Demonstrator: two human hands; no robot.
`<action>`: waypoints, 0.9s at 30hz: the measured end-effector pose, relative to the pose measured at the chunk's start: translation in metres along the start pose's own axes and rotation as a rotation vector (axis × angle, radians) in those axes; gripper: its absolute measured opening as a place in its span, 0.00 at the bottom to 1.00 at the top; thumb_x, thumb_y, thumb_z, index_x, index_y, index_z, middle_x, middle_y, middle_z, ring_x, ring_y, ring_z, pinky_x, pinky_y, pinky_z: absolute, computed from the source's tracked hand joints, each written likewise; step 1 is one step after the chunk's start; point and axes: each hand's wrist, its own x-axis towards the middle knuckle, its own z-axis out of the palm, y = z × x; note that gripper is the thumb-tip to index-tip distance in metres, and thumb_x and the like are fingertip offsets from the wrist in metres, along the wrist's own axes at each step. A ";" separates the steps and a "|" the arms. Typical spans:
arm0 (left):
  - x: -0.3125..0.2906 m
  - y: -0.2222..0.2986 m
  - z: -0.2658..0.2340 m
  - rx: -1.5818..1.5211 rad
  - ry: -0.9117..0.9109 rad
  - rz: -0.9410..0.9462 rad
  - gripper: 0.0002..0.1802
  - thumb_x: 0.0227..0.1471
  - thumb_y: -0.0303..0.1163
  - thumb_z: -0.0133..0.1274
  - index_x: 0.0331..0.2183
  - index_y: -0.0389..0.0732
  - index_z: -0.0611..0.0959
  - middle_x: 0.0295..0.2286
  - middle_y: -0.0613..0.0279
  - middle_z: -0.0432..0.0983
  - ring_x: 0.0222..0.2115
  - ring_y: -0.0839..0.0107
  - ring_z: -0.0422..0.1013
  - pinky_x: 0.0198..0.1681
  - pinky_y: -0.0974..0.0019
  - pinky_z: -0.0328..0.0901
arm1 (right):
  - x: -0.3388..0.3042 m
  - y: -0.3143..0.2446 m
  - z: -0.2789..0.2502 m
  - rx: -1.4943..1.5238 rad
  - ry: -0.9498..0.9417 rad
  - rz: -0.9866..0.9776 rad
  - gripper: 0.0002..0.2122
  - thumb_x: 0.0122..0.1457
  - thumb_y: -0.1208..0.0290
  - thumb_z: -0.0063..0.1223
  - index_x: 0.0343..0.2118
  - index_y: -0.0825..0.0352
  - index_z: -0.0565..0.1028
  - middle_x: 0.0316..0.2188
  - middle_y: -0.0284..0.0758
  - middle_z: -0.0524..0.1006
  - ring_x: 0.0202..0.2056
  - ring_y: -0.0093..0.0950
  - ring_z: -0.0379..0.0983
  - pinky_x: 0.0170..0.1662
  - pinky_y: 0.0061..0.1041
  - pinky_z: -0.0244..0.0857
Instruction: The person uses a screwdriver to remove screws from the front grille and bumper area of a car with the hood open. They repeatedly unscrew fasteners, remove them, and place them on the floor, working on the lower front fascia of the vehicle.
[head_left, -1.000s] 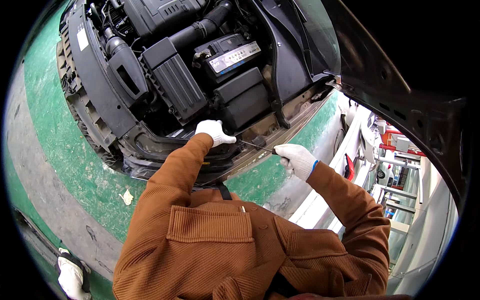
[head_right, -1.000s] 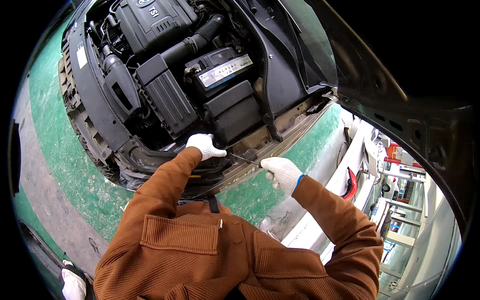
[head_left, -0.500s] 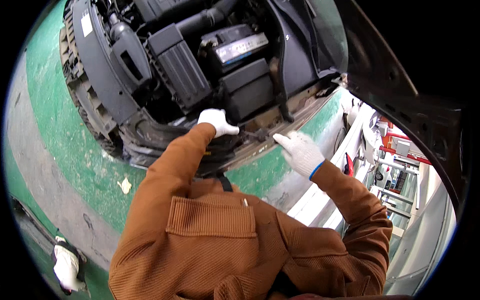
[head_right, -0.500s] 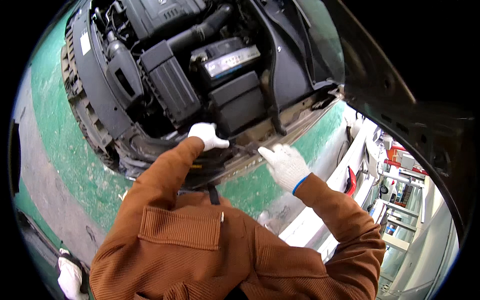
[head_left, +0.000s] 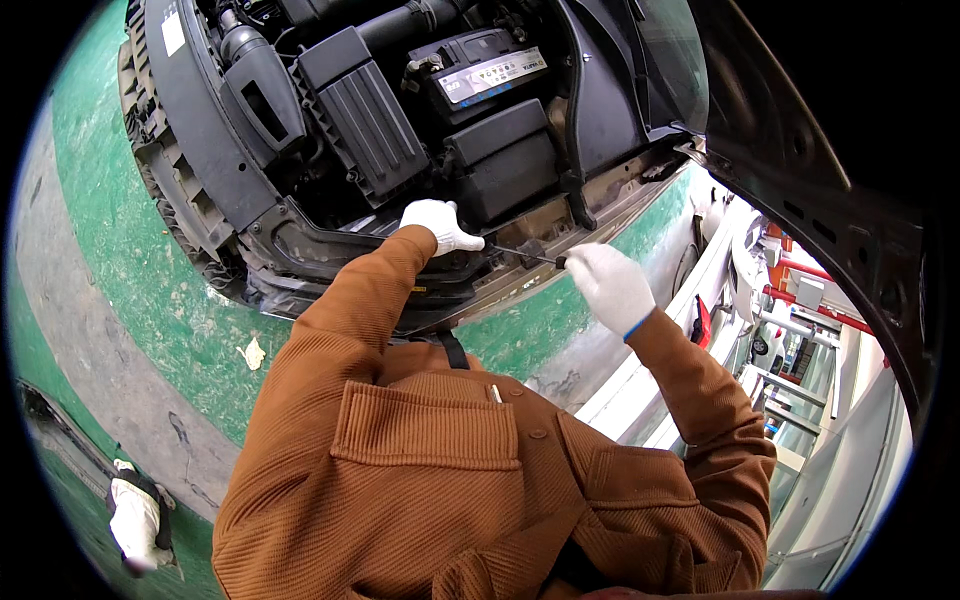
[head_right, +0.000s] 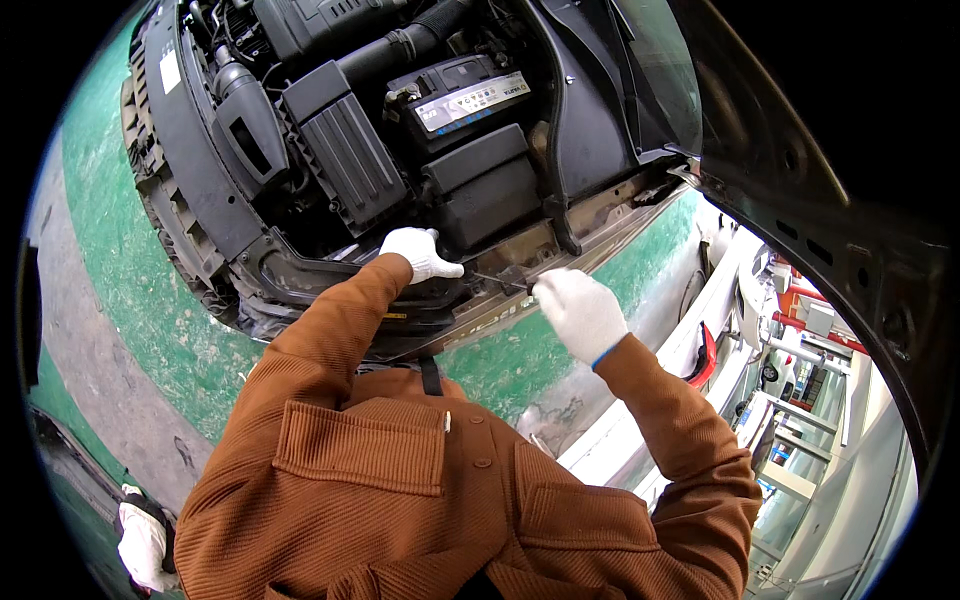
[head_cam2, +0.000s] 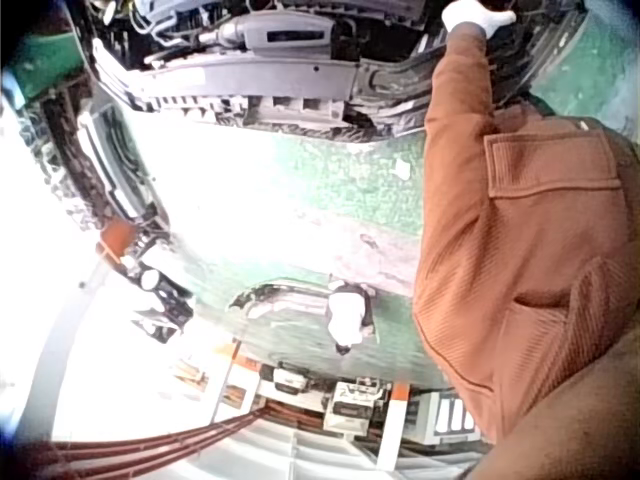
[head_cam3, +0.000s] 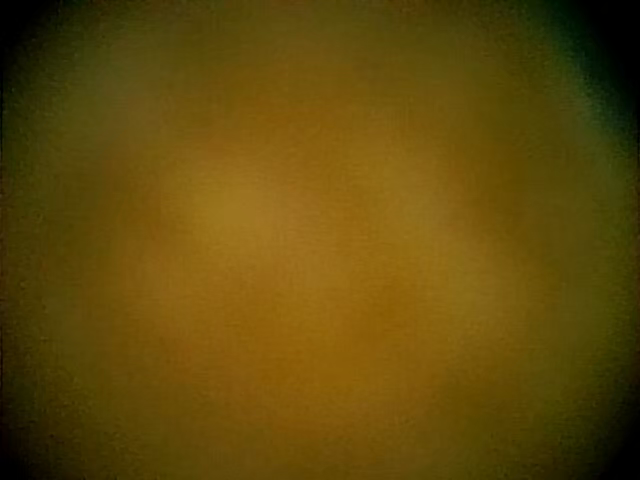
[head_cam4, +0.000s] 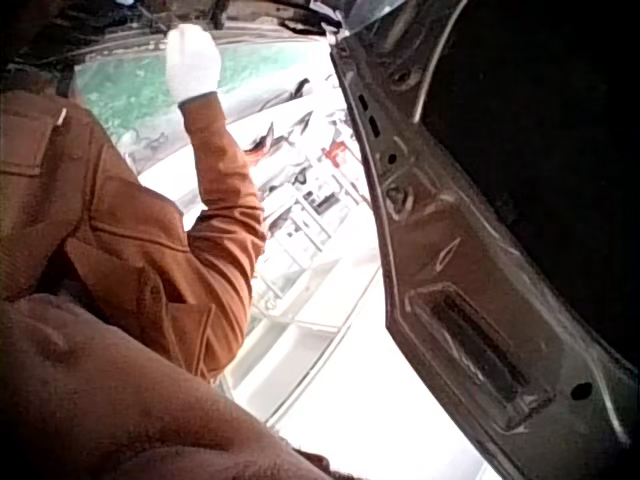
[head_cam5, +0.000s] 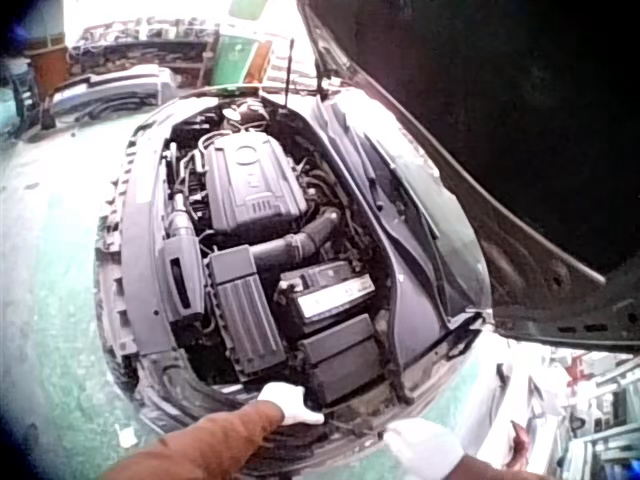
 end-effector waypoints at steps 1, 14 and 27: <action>0.000 0.002 -0.001 0.001 -0.010 -0.002 0.60 0.42 0.77 0.58 0.57 0.30 0.80 0.49 0.40 0.82 0.49 0.49 0.79 0.53 0.56 0.71 | 0.000 0.004 -0.001 0.010 -0.063 0.069 0.16 0.65 0.67 0.56 0.54 0.65 0.77 0.40 0.48 0.79 0.46 0.48 0.77 0.50 0.43 0.71; 0.000 -0.003 0.003 -0.008 0.007 -0.001 0.60 0.42 0.77 0.58 0.56 0.30 0.80 0.48 0.40 0.82 0.49 0.49 0.79 0.53 0.56 0.71 | 0.010 -0.009 -0.010 0.319 -0.192 0.556 0.13 0.64 0.68 0.54 0.49 0.67 0.79 0.38 0.46 0.79 0.37 0.44 0.78 0.45 0.42 0.72; -0.004 0.000 -0.001 -0.018 0.005 0.001 0.59 0.42 0.77 0.59 0.56 0.30 0.81 0.49 0.40 0.82 0.50 0.48 0.79 0.54 0.55 0.71 | -0.022 0.001 0.003 -0.065 0.018 0.004 0.19 0.65 0.64 0.58 0.55 0.68 0.75 0.38 0.46 0.80 0.35 0.42 0.80 0.40 0.35 0.74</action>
